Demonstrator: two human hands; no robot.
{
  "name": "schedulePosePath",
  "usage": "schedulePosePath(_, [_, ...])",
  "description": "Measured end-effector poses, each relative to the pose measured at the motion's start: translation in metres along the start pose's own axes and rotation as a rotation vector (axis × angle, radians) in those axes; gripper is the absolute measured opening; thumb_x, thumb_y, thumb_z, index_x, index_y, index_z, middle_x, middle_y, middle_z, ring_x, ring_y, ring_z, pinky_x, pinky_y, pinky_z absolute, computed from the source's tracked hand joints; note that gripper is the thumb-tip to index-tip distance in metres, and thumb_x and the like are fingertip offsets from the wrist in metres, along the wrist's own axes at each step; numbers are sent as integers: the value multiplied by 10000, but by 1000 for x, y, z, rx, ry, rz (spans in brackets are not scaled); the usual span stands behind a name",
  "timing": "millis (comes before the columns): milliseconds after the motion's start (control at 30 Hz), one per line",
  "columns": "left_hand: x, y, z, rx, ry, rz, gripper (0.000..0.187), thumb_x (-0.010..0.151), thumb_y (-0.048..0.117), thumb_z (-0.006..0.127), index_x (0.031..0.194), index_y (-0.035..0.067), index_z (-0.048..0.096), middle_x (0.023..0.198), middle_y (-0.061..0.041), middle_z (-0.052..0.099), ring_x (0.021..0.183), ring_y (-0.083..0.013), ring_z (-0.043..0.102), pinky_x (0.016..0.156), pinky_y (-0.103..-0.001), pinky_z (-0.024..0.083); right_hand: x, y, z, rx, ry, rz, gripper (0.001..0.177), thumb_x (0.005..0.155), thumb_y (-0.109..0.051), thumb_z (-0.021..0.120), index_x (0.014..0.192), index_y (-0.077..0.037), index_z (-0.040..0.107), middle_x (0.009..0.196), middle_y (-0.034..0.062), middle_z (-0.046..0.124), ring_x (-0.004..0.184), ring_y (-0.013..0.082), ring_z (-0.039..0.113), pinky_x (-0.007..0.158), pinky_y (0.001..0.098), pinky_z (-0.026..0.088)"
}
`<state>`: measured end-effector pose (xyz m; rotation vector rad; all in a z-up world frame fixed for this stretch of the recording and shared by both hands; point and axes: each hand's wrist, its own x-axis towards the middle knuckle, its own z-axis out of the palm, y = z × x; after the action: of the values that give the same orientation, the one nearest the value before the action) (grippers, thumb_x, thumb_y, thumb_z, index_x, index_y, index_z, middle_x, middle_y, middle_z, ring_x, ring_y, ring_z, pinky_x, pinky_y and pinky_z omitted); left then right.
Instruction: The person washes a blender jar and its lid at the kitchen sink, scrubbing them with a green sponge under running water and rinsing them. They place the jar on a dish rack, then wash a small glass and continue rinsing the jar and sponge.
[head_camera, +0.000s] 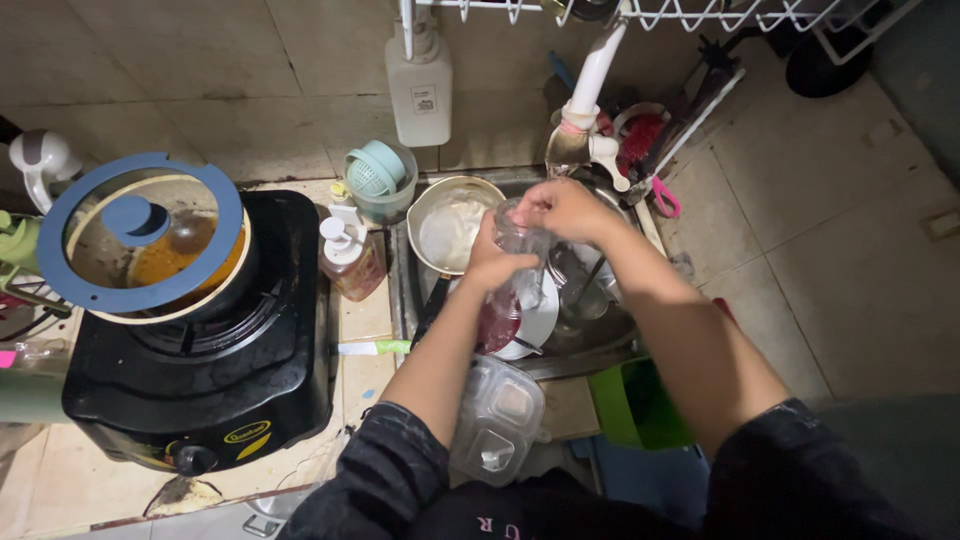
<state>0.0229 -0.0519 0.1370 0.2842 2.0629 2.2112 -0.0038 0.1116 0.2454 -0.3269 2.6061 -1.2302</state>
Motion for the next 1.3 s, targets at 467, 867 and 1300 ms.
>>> schedulePosePath(467, [12, 8, 5, -369, -5, -85, 910, 607, 88, 891, 1398, 97, 442, 1233, -110, 639, 1127, -256, 640, 940, -380, 554, -8, -30, 10, 66, 273, -67, 202, 846, -104, 753, 1044, -88, 793, 956, 42, 793, 843, 94, 732, 792, 282, 585])
schedulePosePath(867, [41, -59, 20, -1200, 39, -599, 771, 971, 685, 323, 1420, 101, 551, 1365, -167, 634, 1215, -385, 624, 972, -552, 549, -36, 13, 39, 572, 101, 393, 552, 962, -434, 513, 1492, -277, 496, 1427, -9, 582, 1202, 125, 568, 907, 434, 497])
schedulePosePath(1300, [15, 24, 42, -944, -250, -537, 705, 939, 666, 633, 1369, 107, 623, 1326, -138, 625, 1206, -361, 573, 990, -522, 495, -11, 41, 18, 134, 565, 632, 726, 1008, -661, 486, 1071, 26, 710, 1146, 210, 649, 1013, 391, 717, 704, 501, 586])
